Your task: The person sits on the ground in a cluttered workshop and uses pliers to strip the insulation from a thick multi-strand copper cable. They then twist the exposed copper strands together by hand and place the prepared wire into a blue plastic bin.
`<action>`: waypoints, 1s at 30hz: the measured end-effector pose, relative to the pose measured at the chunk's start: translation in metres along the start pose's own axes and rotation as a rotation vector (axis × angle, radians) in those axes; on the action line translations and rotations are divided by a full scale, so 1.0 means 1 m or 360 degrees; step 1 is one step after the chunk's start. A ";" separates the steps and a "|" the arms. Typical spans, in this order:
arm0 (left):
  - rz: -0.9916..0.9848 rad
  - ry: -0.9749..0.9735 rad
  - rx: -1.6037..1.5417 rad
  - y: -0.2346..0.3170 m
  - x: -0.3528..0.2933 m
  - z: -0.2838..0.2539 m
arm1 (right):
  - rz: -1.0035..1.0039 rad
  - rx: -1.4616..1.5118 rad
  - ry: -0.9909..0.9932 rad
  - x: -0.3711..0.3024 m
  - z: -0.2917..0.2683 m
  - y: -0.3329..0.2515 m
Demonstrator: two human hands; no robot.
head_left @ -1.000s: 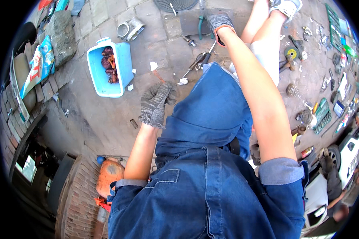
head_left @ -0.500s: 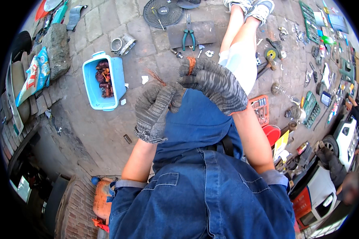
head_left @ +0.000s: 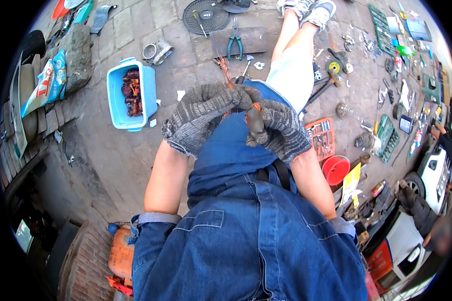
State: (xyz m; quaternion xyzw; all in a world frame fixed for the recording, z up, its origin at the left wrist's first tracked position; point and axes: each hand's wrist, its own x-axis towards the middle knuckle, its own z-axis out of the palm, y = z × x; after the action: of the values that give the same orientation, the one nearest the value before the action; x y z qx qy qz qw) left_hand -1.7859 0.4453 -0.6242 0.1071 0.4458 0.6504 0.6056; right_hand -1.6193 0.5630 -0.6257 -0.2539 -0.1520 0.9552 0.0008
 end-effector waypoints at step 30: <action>0.0481 -0.0323 0.1937 0.023 -0.031 0.013 | -0.0910 -0.2535 0.0191 -0.028 0.027 0.011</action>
State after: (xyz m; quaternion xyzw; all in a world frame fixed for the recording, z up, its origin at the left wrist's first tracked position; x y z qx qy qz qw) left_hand -1.7856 0.4265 -0.5877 0.5552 0.6559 0.3455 0.3770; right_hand -1.6069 0.5421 -0.5926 -0.1808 -0.8375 0.5108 0.0712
